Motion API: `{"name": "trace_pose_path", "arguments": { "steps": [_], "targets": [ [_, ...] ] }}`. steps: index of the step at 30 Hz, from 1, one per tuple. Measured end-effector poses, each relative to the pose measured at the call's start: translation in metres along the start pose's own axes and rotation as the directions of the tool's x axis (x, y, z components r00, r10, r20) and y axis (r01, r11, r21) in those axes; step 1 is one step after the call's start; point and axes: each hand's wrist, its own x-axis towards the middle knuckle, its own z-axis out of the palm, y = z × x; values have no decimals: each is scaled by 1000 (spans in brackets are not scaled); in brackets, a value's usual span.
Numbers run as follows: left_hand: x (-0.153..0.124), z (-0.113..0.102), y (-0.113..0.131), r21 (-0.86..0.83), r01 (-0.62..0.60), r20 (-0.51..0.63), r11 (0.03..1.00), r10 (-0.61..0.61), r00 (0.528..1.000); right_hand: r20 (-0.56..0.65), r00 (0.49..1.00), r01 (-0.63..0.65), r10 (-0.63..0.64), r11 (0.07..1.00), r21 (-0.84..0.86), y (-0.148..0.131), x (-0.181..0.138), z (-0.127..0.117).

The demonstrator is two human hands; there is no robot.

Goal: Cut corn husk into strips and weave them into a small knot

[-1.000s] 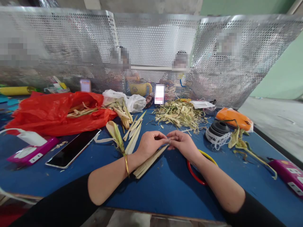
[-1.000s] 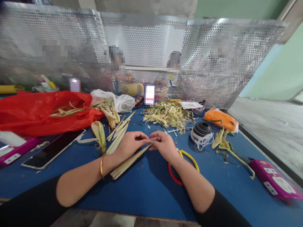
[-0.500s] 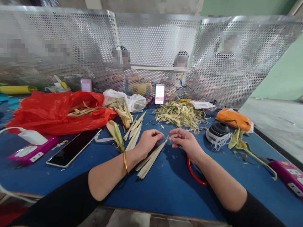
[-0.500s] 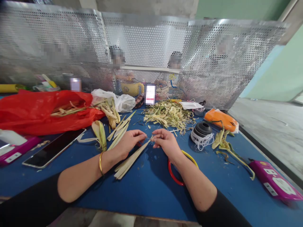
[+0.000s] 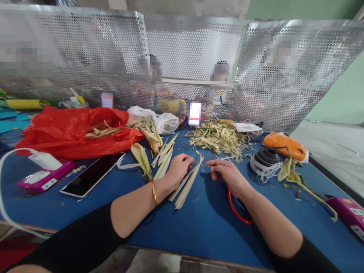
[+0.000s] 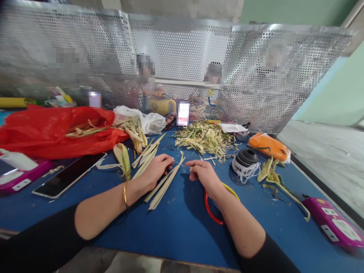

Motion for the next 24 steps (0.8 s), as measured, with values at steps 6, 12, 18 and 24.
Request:
{"name": "trace_pose_path", "arguments": {
  "steps": [6,12,18,24],
  "targets": [
    [-2,1,2,-57,33,46,998,-31,998,92,995,58,-40,977,-205,2,-1,1],
    [1,0,1,-101,63,62,993,-57,996,92,994,84,-61,958,-275,6,2,0],
    [-2,0,2,-120,76,91,990,-65,994,39,989,149,-145,912,-383,11,7,-1],
    [-6,2,1,-175,89,214,981,-50,975,129,969,245,-209,852,-462,12,6,1]
  ]
}}
